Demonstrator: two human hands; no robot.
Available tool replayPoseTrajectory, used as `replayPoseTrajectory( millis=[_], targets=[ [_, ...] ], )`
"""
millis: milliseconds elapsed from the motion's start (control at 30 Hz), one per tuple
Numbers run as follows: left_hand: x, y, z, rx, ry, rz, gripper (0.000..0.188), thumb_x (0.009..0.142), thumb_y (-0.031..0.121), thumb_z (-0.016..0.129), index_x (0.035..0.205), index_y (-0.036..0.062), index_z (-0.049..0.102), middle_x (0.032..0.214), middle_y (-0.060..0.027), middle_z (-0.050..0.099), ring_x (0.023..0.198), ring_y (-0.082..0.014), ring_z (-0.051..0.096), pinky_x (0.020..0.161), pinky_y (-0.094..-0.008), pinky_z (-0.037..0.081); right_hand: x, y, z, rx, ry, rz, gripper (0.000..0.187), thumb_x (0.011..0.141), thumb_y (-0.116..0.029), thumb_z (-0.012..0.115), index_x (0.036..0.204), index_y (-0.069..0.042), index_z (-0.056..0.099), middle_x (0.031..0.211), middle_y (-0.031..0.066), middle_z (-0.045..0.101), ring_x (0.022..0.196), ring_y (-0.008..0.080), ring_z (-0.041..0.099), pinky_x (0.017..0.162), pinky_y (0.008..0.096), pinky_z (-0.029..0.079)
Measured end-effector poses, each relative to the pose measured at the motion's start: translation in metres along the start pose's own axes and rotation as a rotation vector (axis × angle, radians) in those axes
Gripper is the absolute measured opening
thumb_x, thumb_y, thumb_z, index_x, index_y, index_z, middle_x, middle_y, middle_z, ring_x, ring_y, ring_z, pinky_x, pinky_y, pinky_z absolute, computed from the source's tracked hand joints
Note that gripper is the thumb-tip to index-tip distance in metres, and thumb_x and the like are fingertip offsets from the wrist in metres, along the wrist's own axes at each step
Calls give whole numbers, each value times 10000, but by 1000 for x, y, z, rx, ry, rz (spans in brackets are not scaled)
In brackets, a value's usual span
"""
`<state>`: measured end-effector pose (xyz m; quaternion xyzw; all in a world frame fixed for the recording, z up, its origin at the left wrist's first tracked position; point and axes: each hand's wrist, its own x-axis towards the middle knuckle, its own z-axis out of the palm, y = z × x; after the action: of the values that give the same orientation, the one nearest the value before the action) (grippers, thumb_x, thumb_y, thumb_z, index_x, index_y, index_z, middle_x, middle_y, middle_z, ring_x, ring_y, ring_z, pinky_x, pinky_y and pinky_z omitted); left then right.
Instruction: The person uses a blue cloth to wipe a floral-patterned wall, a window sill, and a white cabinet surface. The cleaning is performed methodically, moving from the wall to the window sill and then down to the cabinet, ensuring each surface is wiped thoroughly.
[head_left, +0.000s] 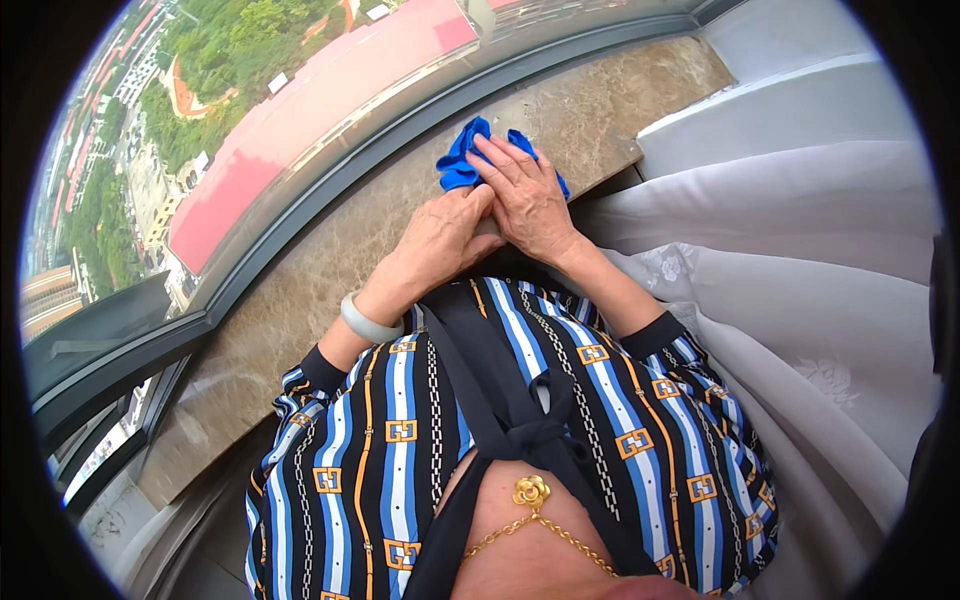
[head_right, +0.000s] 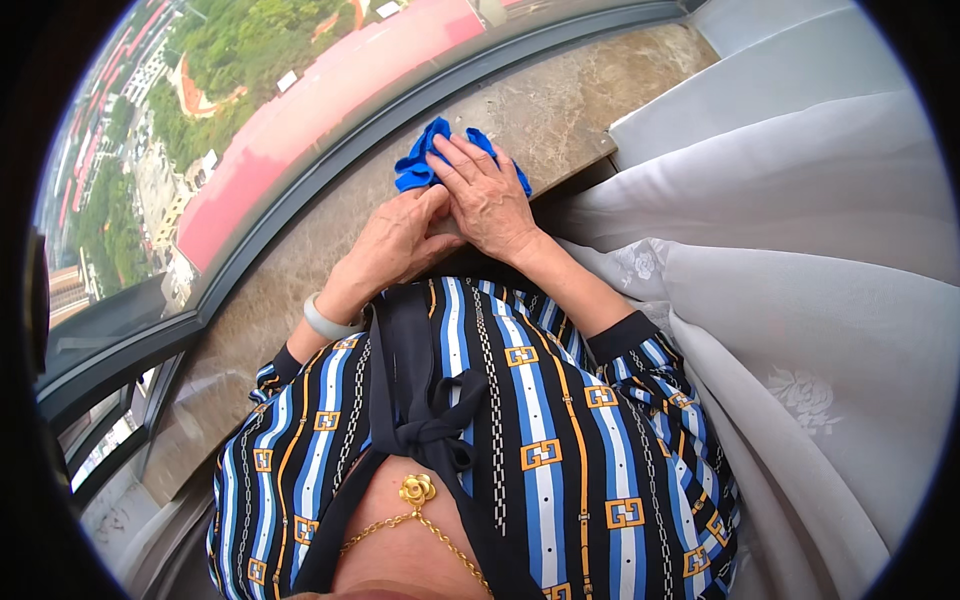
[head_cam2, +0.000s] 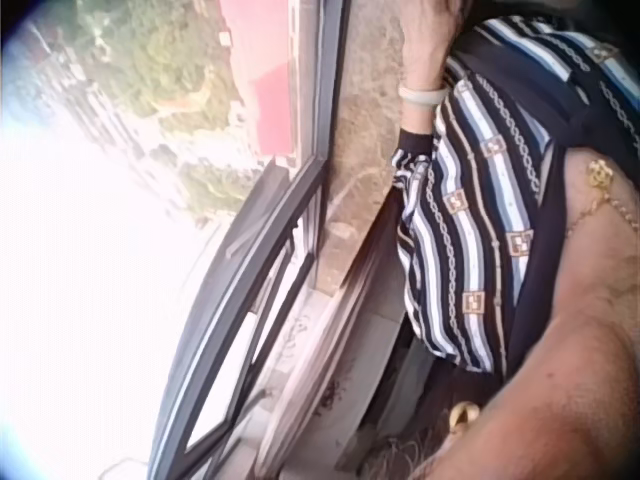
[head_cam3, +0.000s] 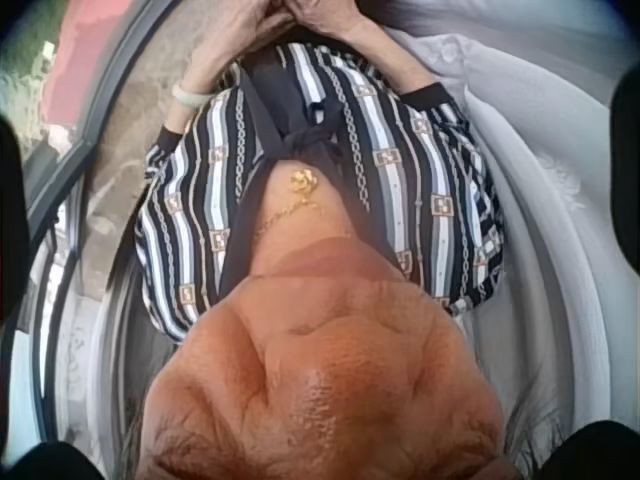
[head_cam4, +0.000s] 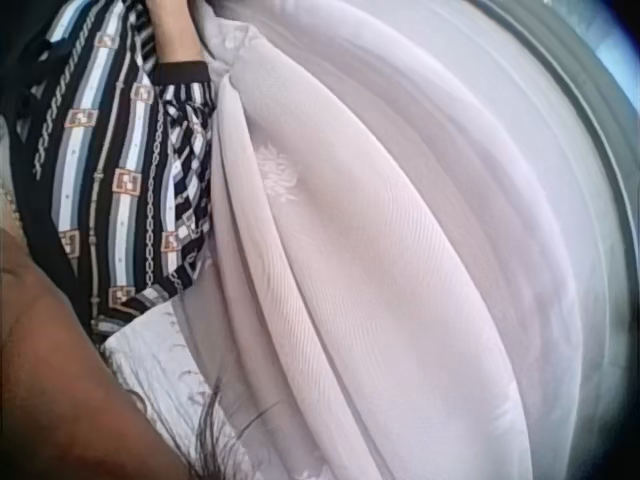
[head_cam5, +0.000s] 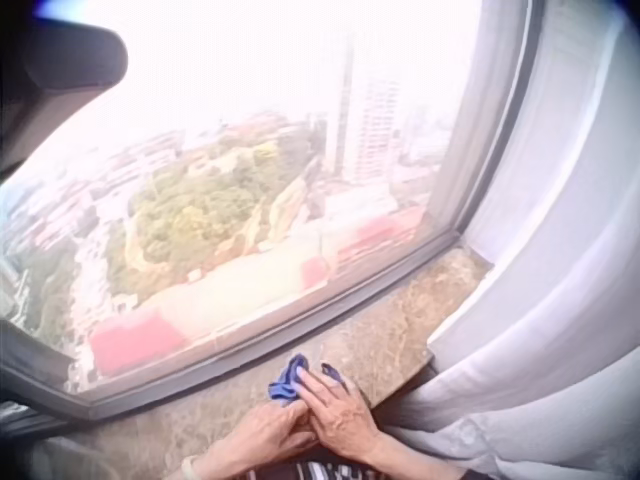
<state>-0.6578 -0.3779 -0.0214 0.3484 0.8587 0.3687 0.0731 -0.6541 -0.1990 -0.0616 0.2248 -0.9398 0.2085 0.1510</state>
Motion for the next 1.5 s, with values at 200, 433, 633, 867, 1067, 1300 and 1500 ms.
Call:
replayPoseTrajectory(
  millis=[200,433,633,867,1067,1300,1500],
  targets=[
    [-27,0,-11,-51,0,-218,264,794,140,767,902,23,557,827,-95,541,679,-206,577,634,-321,496,2,49,-13,-148,67,77,428,916,-223,607,1332,-131,570,1432,44,511,1306,219,458,1103,466,275],
    [-65,-20,3,96,202,-218,361,760,190,794,1017,59,576,1017,-108,547,959,-273,566,813,-365,472,11,38,43,-404,100,339,468,958,-280,514,1371,-59,529,1491,98,437,1357,274,377,1087,526,261],
    [-88,-16,-11,350,352,-324,534,712,280,819,1152,100,575,1219,-125,503,1191,-320,437,962,-490,327,34,-56,50,252,-45,-127,336,863,-86,640,1196,-127,662,1302,23,614,1205,235,534,1039,411,378],
    [-137,-28,-19,401,357,-357,633,830,400,736,1373,163,514,1455,-112,429,1394,-297,337,1111,-498,201,78,16,12,28,555,204,225,809,-44,704,1008,-141,738,1066,50,629,1043,267,515,942,385,415],
    [-151,-36,-12,409,411,-310,640,837,446,709,1387,176,522,1468,-80,424,1397,-257,333,1122,-543,169,87,-13,38,-121,430,134,221,818,-169,669,1023,-88,650,1110,67,603,1108,291,508,940,454,392],
    [-153,-47,-8,409,430,-319,599,835,424,714,1352,165,559,1440,-80,464,1385,-256,359,1127,-542,167,84,-115,84,68,187,-287,257,834,-200,695,1080,-140,650,1144,8,606,1128,205,535,1025,443,309],
    [-162,-42,-17,405,437,-326,618,846,452,699,1360,142,550,1444,-75,469,1386,-243,364,1134,-524,169,88,-56,46,-115,275,-156,152,835,-243,699,987,-225,703,1048,-90,676,1117,152,548,1075,536,202]
  ],
)
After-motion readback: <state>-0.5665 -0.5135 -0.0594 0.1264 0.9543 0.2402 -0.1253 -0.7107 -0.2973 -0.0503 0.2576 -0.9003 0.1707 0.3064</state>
